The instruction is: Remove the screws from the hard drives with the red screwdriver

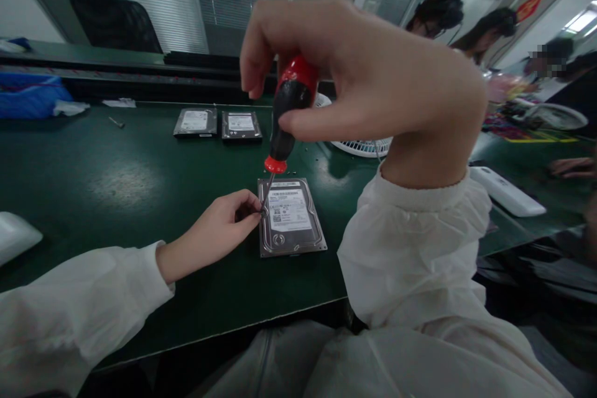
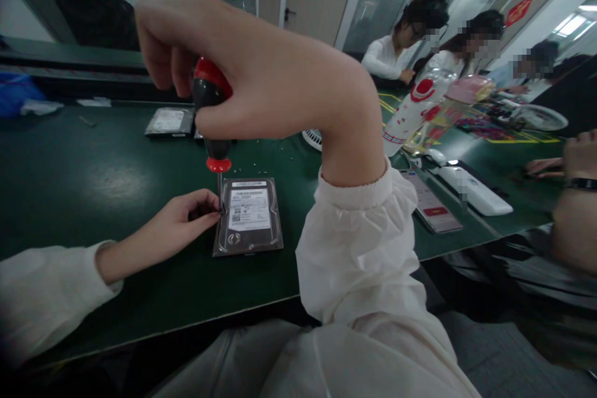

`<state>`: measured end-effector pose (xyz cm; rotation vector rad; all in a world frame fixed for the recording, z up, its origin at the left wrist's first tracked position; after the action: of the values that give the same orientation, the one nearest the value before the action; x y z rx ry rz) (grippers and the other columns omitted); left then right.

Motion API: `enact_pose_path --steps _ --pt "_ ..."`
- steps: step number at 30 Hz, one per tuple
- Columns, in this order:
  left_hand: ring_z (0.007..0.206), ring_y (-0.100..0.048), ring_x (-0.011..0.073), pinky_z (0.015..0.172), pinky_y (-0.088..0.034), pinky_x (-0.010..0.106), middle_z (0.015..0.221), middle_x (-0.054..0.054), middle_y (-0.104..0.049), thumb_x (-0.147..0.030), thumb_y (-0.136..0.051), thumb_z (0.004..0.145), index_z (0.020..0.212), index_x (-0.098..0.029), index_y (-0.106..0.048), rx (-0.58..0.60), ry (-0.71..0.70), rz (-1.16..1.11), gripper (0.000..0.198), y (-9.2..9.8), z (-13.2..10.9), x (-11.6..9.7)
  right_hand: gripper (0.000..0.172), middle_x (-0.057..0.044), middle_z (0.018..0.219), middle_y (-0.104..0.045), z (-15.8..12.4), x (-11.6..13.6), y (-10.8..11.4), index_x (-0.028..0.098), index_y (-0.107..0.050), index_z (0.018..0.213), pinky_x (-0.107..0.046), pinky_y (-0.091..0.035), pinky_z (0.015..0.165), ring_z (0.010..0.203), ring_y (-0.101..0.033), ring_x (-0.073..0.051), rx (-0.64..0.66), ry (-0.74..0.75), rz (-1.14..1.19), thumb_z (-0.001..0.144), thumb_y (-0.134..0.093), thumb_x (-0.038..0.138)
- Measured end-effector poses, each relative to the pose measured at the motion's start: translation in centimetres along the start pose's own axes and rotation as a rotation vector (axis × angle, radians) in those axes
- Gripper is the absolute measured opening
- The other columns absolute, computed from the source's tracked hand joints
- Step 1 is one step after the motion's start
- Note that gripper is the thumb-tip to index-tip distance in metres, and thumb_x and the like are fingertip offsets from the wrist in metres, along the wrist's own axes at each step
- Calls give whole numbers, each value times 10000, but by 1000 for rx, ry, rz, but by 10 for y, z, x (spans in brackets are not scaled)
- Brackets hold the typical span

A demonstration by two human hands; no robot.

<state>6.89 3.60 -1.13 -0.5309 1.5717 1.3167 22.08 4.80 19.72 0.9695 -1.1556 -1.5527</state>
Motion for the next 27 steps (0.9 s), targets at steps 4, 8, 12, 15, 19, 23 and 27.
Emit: enact_pose_path --steps 4,8,12,15,19,23,27 --pt "838 -646 214 753 -502 364 892 4 -682 -406 -594 908 907 -220 -614 -1 10 5 187 0 0 1 451 -86 1211 -616 -1 -4 -1 40 -564 1199 -266 -457 987 1010 -559 -96 -15 -92 -44 986 -476 428" --pt "815 -643 209 735 -499 354 877 3 -677 -402 -587 907 904 -215 -614 2 5 14 189 0 0 0 412 -98 1283 -587 -1 -5 1 45 -527 1221 -215 -486 913 1073 -586 -93 -14 -88 0 943 -554 347" --pt "805 -636 201 726 -494 341 865 0 -667 -399 -587 911 905 -213 -608 2 7 16 187 0 0 -1 435 -109 1293 -569 -3 -4 1 49 -513 1230 -226 -496 936 1127 -588 -119 4 -63 26 932 -550 363" --pt "814 -635 203 739 -494 344 874 2 -668 -411 -587 913 911 -214 -607 8 9 11 198 0 0 -1 413 -83 1272 -592 -3 -6 0 92 -542 1200 -255 -499 970 1077 -605 -129 -22 -135 16 941 -532 414" --pt "819 -637 209 742 -496 352 879 6 -670 -408 -590 908 902 -215 -608 5 22 12 194 1 -1 -2 350 -77 1246 -592 -1 -4 -1 112 -531 1186 -232 -500 932 1099 -591 -129 -25 -91 33 880 -551 280" --pt "845 -643 218 764 -502 364 892 11 -678 -405 -590 908 903 -216 -611 4 19 8 191 0 0 -3 431 -94 1253 -593 -1 -4 -2 81 -540 1230 -242 -476 927 1036 -589 -129 -16 -118 4 927 -521 387" --pt "819 -639 213 741 -496 359 879 9 -673 -398 -584 908 901 -214 -608 5 21 19 185 0 0 -2 397 -68 1188 -620 -1 -5 -1 91 -554 1211 -241 -480 911 966 -592 -119 -42 -133 11 887 -550 320"
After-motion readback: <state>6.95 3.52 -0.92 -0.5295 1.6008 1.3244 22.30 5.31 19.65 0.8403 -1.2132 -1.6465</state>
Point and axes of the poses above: each hand's wrist, its own z-axis towards the middle knuckle, its own y-axis out of the back of the hand, x = y × z, the point moved 4 cm from there along z, towards the middle knuckle
